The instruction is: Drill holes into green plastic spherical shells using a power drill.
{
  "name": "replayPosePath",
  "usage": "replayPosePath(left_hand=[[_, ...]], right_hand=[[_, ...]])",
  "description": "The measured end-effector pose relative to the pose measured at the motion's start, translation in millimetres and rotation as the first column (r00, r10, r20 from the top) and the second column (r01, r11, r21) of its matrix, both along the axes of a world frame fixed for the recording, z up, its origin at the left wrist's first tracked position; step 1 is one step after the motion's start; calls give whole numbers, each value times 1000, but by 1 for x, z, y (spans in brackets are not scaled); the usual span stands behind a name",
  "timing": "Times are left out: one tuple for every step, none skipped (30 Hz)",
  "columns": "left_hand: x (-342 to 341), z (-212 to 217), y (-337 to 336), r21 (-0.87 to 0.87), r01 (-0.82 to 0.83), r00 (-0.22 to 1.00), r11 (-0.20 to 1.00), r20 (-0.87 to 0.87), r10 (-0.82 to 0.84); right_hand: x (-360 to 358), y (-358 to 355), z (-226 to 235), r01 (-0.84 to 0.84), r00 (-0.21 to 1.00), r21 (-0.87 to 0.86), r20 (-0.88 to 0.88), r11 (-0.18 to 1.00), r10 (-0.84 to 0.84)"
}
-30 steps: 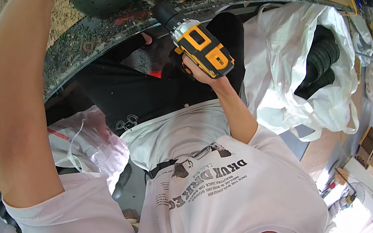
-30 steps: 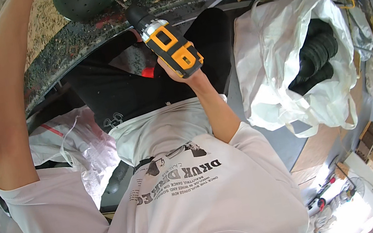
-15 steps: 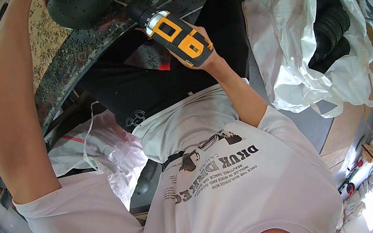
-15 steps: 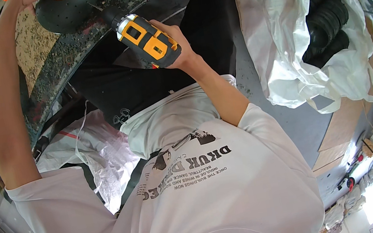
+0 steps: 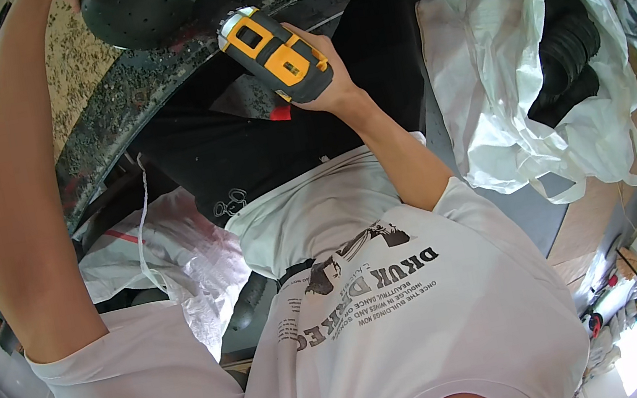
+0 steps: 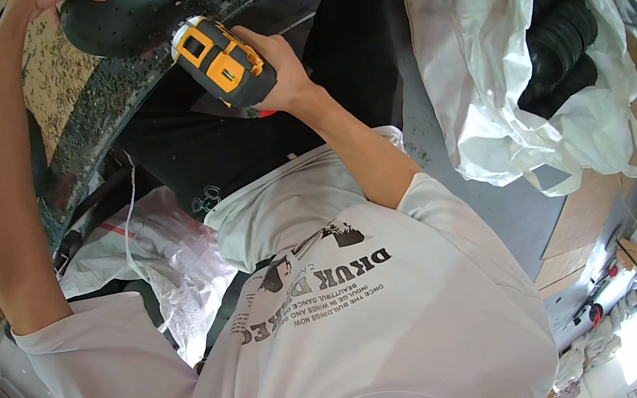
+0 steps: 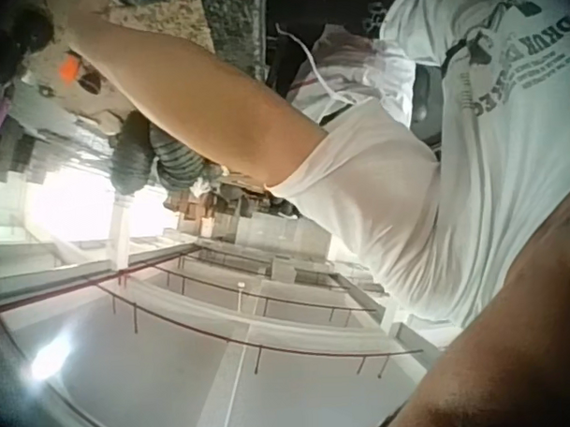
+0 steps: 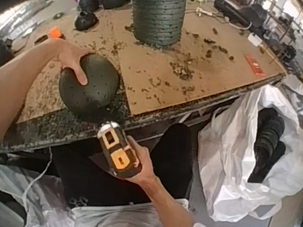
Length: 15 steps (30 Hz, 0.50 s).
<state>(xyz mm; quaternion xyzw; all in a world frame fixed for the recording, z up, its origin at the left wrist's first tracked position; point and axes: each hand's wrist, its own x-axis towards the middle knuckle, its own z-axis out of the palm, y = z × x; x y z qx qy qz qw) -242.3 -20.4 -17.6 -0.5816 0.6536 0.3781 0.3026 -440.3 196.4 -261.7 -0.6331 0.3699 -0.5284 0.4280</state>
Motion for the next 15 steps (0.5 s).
replayPosePath(left_hand=[[1,-1,1,2,-6,1000,1000,3,6],[3,-2,3,5,-37,999,999,-19,38],[3,-2,3,8,-61,997,998,-41,61],[11,-7,1,-2,-69,997,998,-34,69],[22,-17,-4,-40,-49,999,998,7,49],[23,-21,-1,-69,-25,999,997,44,28],[25,-19,-1,-70,-30,998,997,46,33],[26,-18,-2,-85,63,998,994,16,-62],[24,-16,-1,-107,155,987,982,-13,-157],[23,-15,1,-110,149,988,983,-13,-152],[21,-14,3,-88,157,988,984,9,-157],[20,-14,4,-69,163,986,984,30,-162],[20,-15,7,-72,158,987,985,30,-156],[21,-18,11,-60,137,989,989,-48,-140],[21,-20,14,-45,118,984,992,-126,-123]], right_hand=[[-2,0,3,-31,999,27,9,999,31],[-4,1,6,-62,998,54,20,997,62],[-6,2,5,-59,998,52,5,997,59],[-6,3,6,-68,998,43,12,997,67],[-6,7,8,-82,996,33,-21,996,82],[-9,13,11,-92,994,32,-58,995,94],[-11,16,14,-130,991,75,-27,989,133],[-13,20,18,-136,990,74,-26,988,139],[-14,24,23,-147,988,109,-38,983,152],[-15,28,27,-157,985,144,-50,977,166],[-15,32,28,-159,984,188,-47,969,170],[-17,35,24,-164,983,185,-49,969,176],[-18,38,19,-155,986,194,-33,969,165],[-20,40,15,-146,988,204,-18,968,153],[-22,42,15,-148,989,163,-5,976,151]])
